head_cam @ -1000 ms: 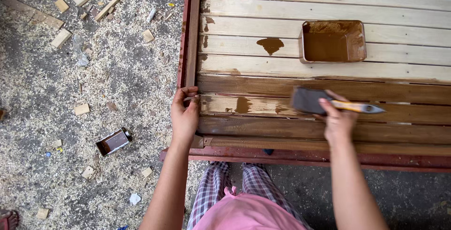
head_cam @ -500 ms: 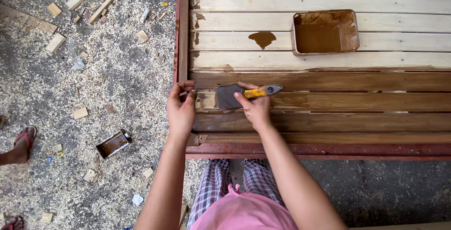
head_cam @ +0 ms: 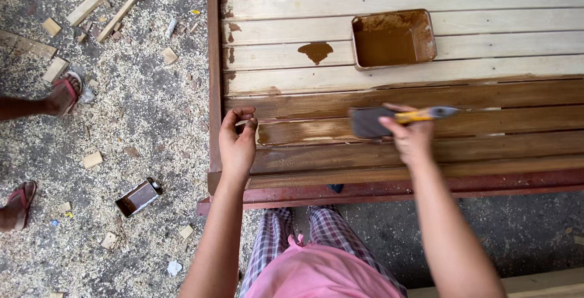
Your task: The person applies brown wood stain to the slatted surface of a wooden bench using a wide brush, dipping the brush into a tray of stain and brushing along the planks to coat the bare wood, working across different sections of the bench.
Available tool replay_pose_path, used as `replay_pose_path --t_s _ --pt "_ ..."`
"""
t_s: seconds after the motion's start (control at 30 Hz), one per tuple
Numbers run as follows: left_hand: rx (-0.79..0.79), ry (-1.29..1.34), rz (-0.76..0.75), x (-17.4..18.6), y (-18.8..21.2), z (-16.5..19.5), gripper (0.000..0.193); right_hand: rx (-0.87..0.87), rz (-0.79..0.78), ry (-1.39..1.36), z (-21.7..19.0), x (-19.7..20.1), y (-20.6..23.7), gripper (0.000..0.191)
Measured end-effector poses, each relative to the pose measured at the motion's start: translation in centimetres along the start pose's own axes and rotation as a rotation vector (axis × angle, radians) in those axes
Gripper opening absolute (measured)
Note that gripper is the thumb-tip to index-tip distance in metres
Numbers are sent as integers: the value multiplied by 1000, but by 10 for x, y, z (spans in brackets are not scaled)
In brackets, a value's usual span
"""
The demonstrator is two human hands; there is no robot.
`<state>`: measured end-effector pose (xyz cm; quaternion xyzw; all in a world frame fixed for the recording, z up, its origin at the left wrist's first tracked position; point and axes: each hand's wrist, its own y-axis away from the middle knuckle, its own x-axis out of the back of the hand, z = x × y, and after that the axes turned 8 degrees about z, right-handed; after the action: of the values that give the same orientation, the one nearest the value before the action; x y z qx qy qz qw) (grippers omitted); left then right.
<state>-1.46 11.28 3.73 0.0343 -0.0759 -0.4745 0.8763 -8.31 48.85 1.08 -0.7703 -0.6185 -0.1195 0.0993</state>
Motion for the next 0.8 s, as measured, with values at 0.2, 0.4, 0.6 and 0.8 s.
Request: replay_pose_path --t_s 0.2,0.4,0.6,0.8 --pt "-8 36 -21 -37 2 -5 17 59 -407 -60 9 -129 18 33" --pt "-11 19 -10 -48 0 -8 15 208 -746 226 -28 -33 -36 33" --pt "-29 -2 44 -36 -2 -7 17 219 -712 274 -59 0 -21 34" --pt "40 86 128 -4 -13 -5 17 435 -857 705 -55 -153 21 21"
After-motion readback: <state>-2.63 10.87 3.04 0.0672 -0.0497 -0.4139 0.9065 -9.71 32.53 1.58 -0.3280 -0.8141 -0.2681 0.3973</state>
